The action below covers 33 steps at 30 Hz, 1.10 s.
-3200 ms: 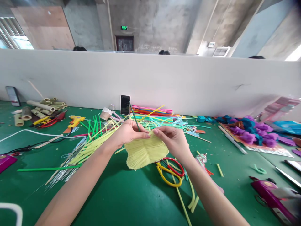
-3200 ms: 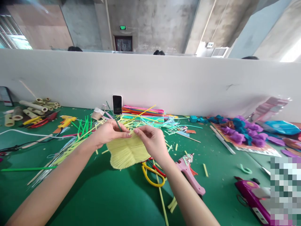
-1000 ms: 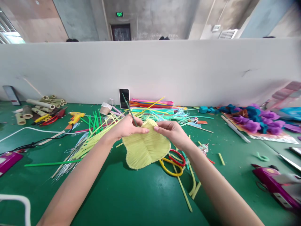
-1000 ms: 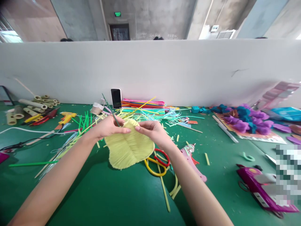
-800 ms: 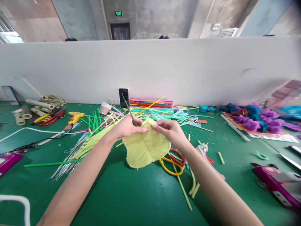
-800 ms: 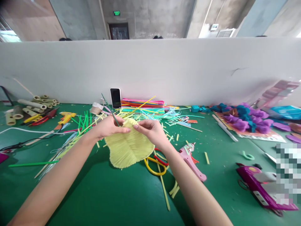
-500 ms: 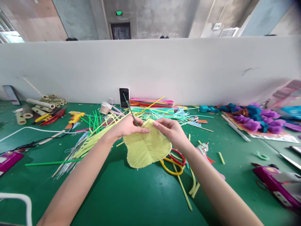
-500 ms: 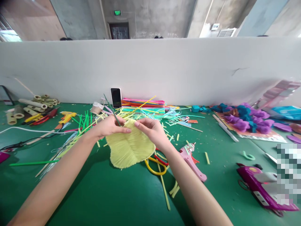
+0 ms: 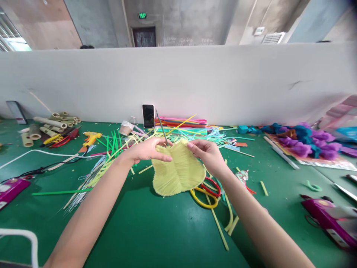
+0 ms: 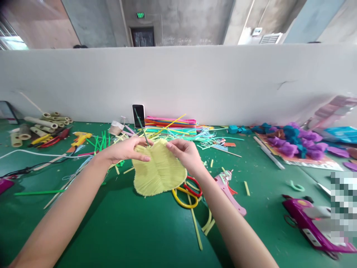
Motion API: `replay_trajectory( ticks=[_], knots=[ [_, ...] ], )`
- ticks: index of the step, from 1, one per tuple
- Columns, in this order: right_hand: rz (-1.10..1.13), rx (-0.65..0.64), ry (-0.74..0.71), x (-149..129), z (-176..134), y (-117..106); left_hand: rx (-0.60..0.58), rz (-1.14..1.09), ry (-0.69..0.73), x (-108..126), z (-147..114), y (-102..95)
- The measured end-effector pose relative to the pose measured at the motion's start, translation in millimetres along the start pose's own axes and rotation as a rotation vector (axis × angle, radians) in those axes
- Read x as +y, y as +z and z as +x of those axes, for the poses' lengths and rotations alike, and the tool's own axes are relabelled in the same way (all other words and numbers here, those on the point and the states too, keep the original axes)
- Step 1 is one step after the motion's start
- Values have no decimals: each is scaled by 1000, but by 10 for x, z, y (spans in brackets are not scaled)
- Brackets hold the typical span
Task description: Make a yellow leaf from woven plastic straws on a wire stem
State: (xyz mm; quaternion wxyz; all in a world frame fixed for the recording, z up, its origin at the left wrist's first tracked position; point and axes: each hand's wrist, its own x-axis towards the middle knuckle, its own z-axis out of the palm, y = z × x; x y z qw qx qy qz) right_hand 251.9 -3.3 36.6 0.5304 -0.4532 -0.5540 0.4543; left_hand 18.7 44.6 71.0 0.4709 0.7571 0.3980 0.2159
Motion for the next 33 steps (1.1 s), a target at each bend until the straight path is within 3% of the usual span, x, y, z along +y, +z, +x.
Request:
replay_trajectory(
  ticks=[4, 9, 13, 20, 24, 33],
  knots=[
    [89, 112, 14, 44, 20, -8, 3, -233, -59, -65, 50, -31],
    [165, -52, 111, 45, 4, 62, 154, -433, -27, -86, 115, 83],
    [212, 4, 173, 93, -4, 143, 178, -515, -52, -65, 122, 163],
    [320, 102, 179, 138, -24, 195, -4, -396, -158, -70, 91, 195],
    [330, 59, 222, 118, -48, 224, 24, -338, -155, -87, 90, 248],
    [343, 155, 214, 136, -63, 256, 19, -302, -107, -75, 98, 283]
  ],
)
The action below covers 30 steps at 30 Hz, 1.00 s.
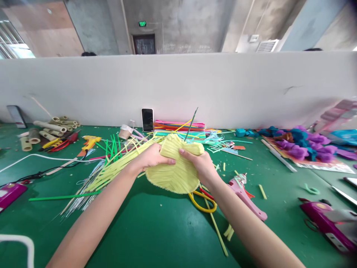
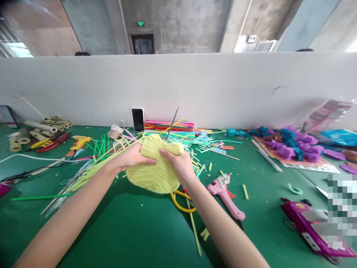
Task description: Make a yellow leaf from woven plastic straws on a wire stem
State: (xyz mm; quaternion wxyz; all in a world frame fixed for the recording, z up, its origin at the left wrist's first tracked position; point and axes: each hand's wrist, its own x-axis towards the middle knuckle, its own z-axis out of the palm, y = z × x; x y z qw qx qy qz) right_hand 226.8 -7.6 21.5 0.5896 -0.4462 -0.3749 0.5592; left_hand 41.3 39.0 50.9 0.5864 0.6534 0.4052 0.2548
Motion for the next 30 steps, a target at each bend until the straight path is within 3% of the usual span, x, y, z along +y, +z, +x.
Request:
replay_trajectory(
  ticks=[3, 7, 10, 13, 16, 20, 26, 30],
  knots=[
    [40, 21, -10, -53, 13, 9, 5, -54, 2, -14, -25, -130],
    [238, 171, -61, -176, 5, 24, 10, -414, 154, -182, -111, -178],
    [347, 241, -118, -207, -27, 60, 82, -523, 188, -369, -171, 50],
    [336, 227, -121, -174, -55, 100, 263, -593, 162, -482, -210, 325],
    [257, 201, -109, -145, -61, 105, 364, -574, 204, -502, -230, 410],
    [208, 207, -111, -144, -49, 79, 419, -466, 236, -491, -248, 284],
    [199, 205, -123, -140, -37, 92, 430, -403, 252, -514, -262, 171],
    [137, 117, -87, -199, -35, 41, 455, -393, 244, -507, -279, 97]
  ],
)
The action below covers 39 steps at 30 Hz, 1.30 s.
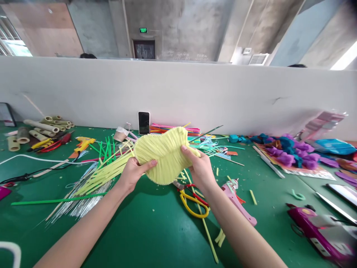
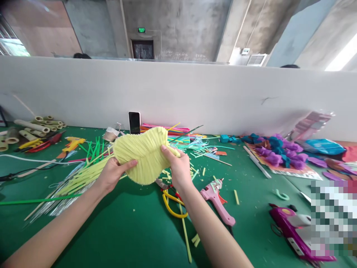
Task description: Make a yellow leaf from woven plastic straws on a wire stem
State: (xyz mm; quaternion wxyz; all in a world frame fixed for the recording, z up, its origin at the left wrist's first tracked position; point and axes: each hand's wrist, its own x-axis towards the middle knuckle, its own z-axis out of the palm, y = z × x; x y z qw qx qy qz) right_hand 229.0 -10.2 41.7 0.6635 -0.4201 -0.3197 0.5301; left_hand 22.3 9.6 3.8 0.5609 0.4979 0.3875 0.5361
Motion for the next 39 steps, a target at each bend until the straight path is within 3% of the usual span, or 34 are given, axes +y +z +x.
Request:
replay_trajectory(
  ticks=[4, 8, 14, 18, 22, 28, 39],
  knots=[
    [-150, -130, 79, -83, 34, -100, -13, 1, -80, 87, 19, -73],
    [-286, -133, 87, -76, 72, -152, 6, 10, -113, 124, 29, -101],
    [-232, -90, 77, -51, 87, -140, -36, 1, -101, 91, 57, -149],
    [-220, -147, 163, -77, 69, -139, -8, -17, -104, 94, 71, -164],
    [-210, -219, 251, -9, 22, -89, -4, -88, -175, 104, 29, -77],
    [-203, -159, 261, 183, -7, -18, -16, -88, -122, 69, -34, 47],
    [-170, -204, 261, 105, 32, -87, -56, -81, -141, 91, 38, -107]
  ],
)
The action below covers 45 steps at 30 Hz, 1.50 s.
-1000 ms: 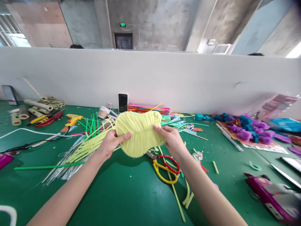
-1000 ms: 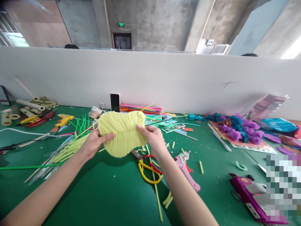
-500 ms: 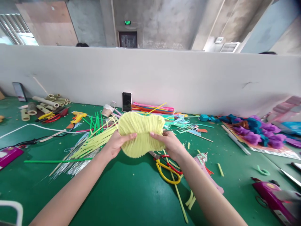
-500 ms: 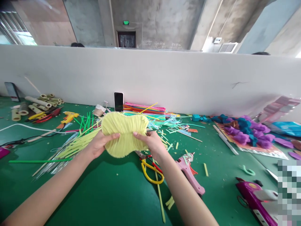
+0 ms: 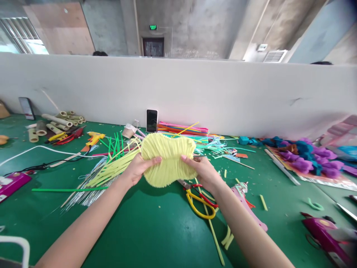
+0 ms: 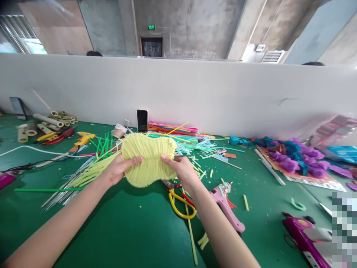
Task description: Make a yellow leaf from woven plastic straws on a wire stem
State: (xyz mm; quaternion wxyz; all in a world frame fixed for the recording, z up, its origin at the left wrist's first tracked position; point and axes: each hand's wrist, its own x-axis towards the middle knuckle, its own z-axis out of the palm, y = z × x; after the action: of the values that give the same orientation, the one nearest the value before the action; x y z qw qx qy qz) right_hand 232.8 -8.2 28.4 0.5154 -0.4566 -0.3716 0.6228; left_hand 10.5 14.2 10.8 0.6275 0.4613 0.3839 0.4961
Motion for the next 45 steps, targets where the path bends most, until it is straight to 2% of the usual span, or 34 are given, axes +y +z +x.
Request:
replay_trajectory(
  ticks=[4, 12, 21, 29, 36, 41, 45],
  knots=[
    [39, 8, -5, -36, 37, -92, 51, -33, -58, 46, 61, -115],
    [54, 44, -9, -36, 78, -99, 62, -14, -21, 108, 107, -188],
    [-50, -52, 53, -64, 13, -167, 138, 0, 13, 85, 177, -360],
    [-91, -123, -51, 17, -121, -241, 186, -36, 35, 142, 168, -319],
    [-102, -81, -106, 171, -143, -109, 184, -56, 42, 104, 175, -322],
    [-78, -29, -115, 207, -128, -90, 193, -70, 69, 90, 169, -290],
    [-89, -36, -114, 224, -120, -83, 222, -92, 110, 88, 164, -258]
  ],
)
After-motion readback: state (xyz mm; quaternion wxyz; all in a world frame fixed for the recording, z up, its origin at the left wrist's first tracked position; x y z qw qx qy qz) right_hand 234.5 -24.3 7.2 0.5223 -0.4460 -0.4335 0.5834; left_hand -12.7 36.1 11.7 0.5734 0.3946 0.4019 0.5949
